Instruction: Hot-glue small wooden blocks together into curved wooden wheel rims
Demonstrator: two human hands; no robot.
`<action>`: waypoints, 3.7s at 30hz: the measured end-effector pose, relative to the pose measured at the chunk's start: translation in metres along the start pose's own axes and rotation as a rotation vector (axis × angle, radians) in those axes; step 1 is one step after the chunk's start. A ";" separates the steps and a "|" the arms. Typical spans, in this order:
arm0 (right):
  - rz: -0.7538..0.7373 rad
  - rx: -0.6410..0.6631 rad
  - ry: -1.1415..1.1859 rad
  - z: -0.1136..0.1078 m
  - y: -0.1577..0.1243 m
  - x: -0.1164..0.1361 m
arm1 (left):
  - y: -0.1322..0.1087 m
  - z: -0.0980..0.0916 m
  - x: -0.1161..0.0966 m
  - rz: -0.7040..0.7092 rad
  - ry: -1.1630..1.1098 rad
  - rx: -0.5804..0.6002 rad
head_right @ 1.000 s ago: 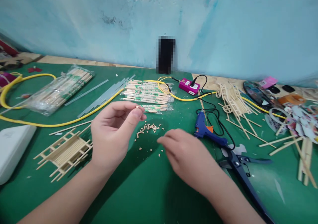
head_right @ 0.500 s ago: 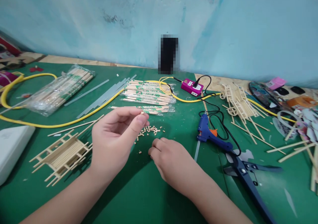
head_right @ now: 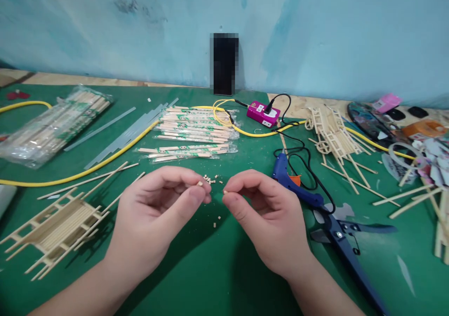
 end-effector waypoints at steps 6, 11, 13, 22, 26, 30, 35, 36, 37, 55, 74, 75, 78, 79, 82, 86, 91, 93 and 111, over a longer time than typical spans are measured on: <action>0.026 0.040 0.254 0.005 -0.003 0.000 | -0.004 0.009 0.004 -0.084 -0.051 0.098; 0.041 0.062 0.279 0.007 -0.005 0.001 | -0.001 0.013 -0.001 -0.099 -0.031 0.111; 0.039 0.070 0.285 0.006 -0.006 0.001 | -0.001 0.013 -0.002 -0.096 -0.029 0.114; 0.091 0.111 0.330 0.006 -0.003 0.000 | -0.003 0.012 0.000 -0.073 -0.021 0.165; 0.084 0.102 0.314 0.004 -0.004 0.001 | -0.003 0.011 0.001 -0.067 -0.023 0.178; 0.071 0.099 0.301 0.003 -0.005 0.004 | -0.003 0.010 0.001 -0.063 -0.016 0.186; 0.081 0.081 0.288 0.004 -0.004 0.005 | 0.000 0.013 -0.002 -0.071 0.015 0.166; 0.082 0.080 0.287 0.004 -0.003 0.005 | 0.002 0.014 -0.004 -0.075 0.026 0.151; 0.082 0.080 0.288 0.004 -0.003 0.005 | 0.004 0.017 -0.005 -0.077 0.036 0.138; 0.081 0.094 0.212 0.002 -0.001 0.012 | -0.004 0.009 -0.003 -0.105 0.021 0.217; 0.016 0.051 0.137 0.002 0.000 0.019 | -0.003 0.009 -0.004 -0.135 0.012 0.220; 0.015 0.051 0.140 0.002 0.001 0.019 | -0.003 0.009 -0.004 -0.136 0.015 0.219; 0.011 0.049 0.135 0.002 0.002 0.019 | -0.004 0.009 -0.005 -0.124 0.025 0.218; 0.010 0.046 0.132 0.002 0.002 0.019 | -0.003 0.009 -0.005 -0.119 0.028 0.217; 0.001 0.047 0.128 0.002 0.001 0.018 | -0.002 0.010 -0.004 -0.114 0.036 0.214; -0.006 0.048 0.126 0.001 0.001 0.018 | -0.002 0.010 -0.003 -0.111 0.042 0.219; 0.001 0.051 0.127 0.002 0.002 0.017 | -0.003 0.009 -0.004 -0.102 0.039 0.214; 0.003 0.054 0.131 0.003 0.001 0.016 | -0.003 0.009 -0.004 -0.111 0.028 0.219; -0.208 -0.051 -0.111 0.005 -0.001 0.025 | 0.000 0.012 -0.006 -0.133 0.033 0.196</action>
Point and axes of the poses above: each hand's wrist, its own y-axis towards the middle knuckle, its own z-axis out of the palm, x = y × z, the point moved 3 cm from there along y, towards the middle knuckle, and after that the axes turned 7 degrees about z, right-handed, at the moved point
